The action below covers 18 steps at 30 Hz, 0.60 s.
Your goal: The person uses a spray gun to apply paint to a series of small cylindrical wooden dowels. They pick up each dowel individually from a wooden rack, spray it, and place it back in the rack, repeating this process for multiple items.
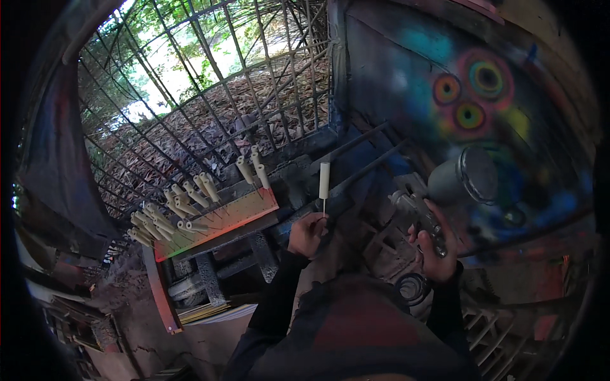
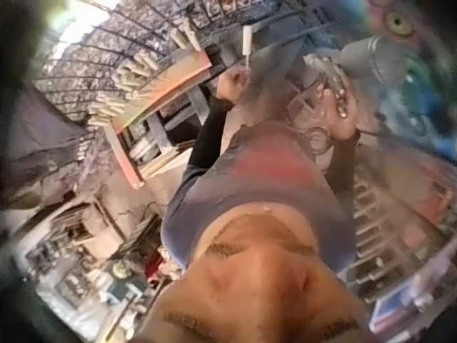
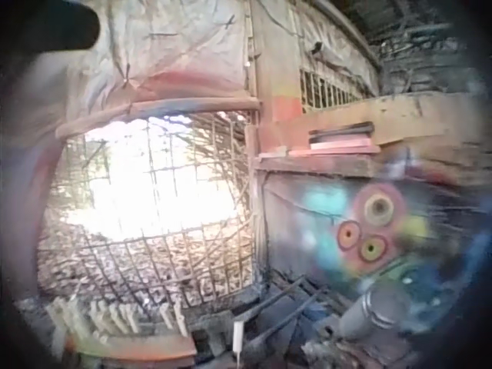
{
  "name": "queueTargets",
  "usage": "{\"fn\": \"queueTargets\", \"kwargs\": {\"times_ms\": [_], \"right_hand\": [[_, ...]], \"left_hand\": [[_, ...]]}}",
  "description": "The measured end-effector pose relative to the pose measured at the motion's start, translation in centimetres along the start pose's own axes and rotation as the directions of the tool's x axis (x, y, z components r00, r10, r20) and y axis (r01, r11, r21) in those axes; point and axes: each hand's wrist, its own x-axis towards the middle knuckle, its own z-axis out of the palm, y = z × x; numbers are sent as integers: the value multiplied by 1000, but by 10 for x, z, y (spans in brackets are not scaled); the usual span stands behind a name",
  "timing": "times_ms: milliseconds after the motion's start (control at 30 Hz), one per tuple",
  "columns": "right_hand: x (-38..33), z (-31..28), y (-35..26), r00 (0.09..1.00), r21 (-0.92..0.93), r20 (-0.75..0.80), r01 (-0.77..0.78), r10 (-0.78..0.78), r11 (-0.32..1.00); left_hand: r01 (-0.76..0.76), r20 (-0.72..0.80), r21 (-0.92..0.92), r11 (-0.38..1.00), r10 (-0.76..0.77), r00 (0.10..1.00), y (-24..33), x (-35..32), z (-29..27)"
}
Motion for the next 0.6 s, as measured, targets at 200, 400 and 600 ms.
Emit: {"fn": "queueTargets", "kwargs": {"times_ms": [200,400,600], "right_hand": [[-2,-2,-14,998,-8,-61,9,-10,1000],[-10,-3,-12,999,-154,26,30,-27,988],[-15,-6,-10,991,-181,131,53,-30,982]], "left_hand": [[-82,126,112,990,68,990,8,19,20],[-197,133,194,961,173,976,-4,29,29],[-219,115,225,949,197,974,7,31,27]]}}
